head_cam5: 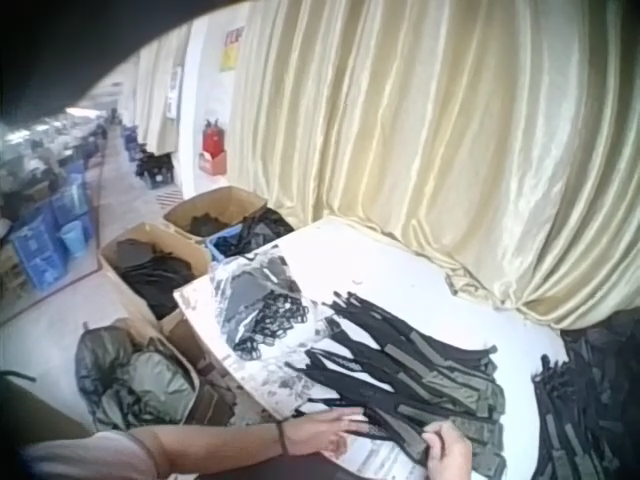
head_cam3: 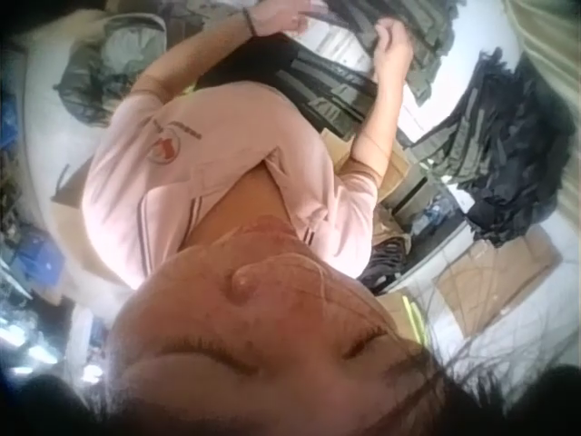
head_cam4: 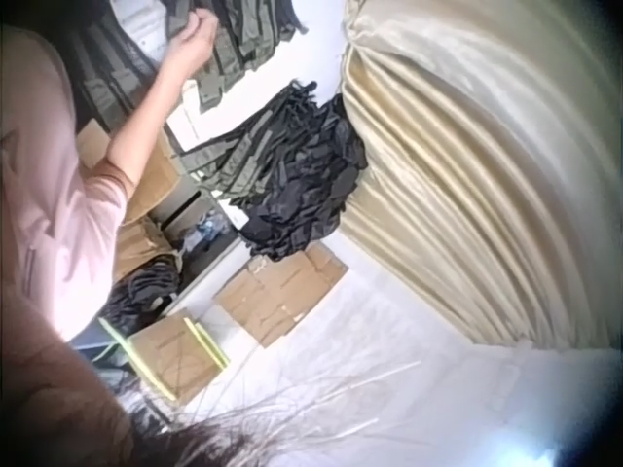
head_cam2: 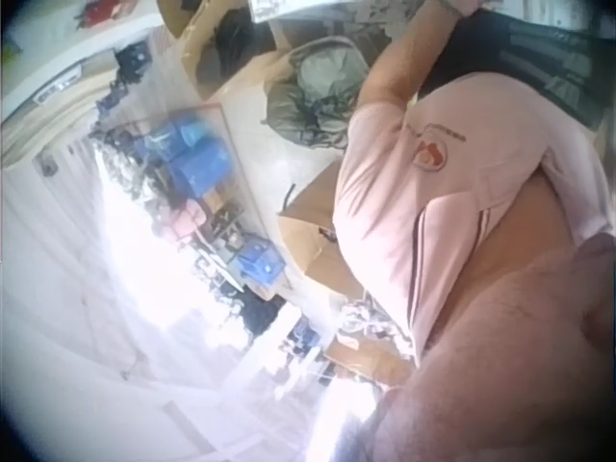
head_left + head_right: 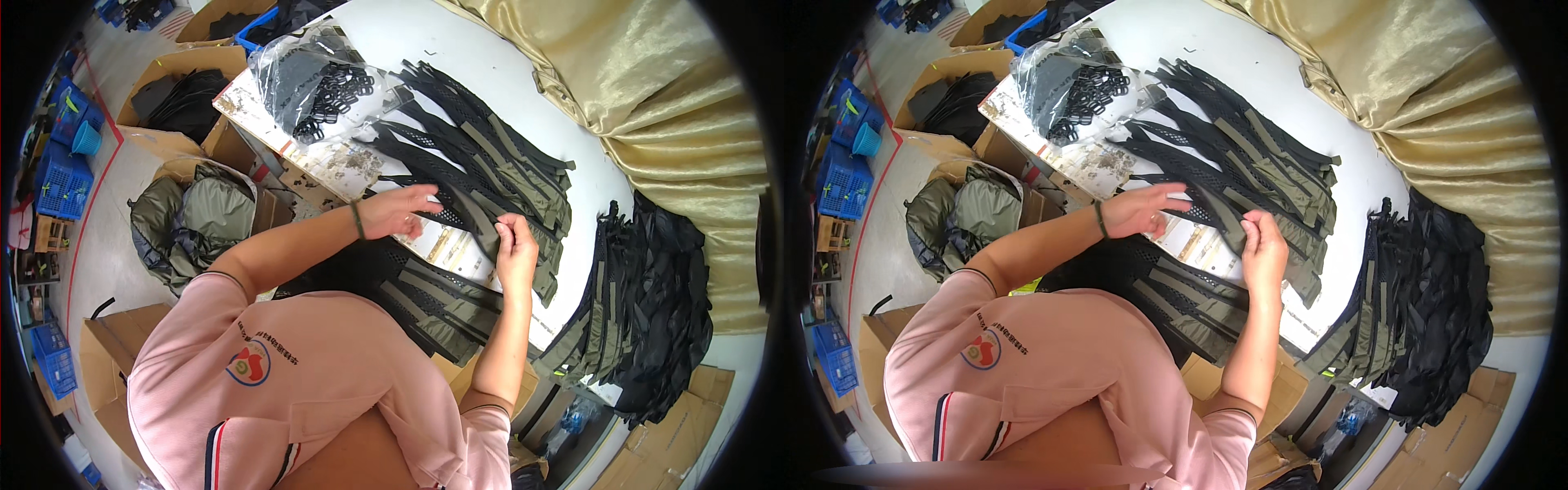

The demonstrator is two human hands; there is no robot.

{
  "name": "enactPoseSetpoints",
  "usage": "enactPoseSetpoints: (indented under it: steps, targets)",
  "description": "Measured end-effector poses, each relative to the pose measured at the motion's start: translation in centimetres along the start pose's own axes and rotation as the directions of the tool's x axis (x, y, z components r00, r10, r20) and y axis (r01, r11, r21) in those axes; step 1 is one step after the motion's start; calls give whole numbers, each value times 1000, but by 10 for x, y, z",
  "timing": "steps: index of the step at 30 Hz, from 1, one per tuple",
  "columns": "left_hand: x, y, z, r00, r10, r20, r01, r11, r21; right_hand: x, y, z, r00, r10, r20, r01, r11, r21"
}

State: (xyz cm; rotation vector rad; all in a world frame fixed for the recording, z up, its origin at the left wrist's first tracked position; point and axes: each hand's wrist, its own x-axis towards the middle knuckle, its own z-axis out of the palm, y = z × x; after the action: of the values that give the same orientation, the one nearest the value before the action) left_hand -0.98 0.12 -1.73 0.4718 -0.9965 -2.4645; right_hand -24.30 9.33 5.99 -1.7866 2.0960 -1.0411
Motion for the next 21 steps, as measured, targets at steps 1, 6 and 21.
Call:
enactPoseSetpoints:
  steps: [1,6,21]
  targets:
    - [10,3,1,993,73,91,-51,973,-223,-3,-10,-9,998,8,60,-15,991,130]
    - [18,18,-13,981,195,16,-186,954,-235,-25,7,-48,928,146,342,-203,969,138]
    - [-29,2,-15,930,215,-297,-104,931,349,-21,-39,106,916,-244,318,67,876,478]
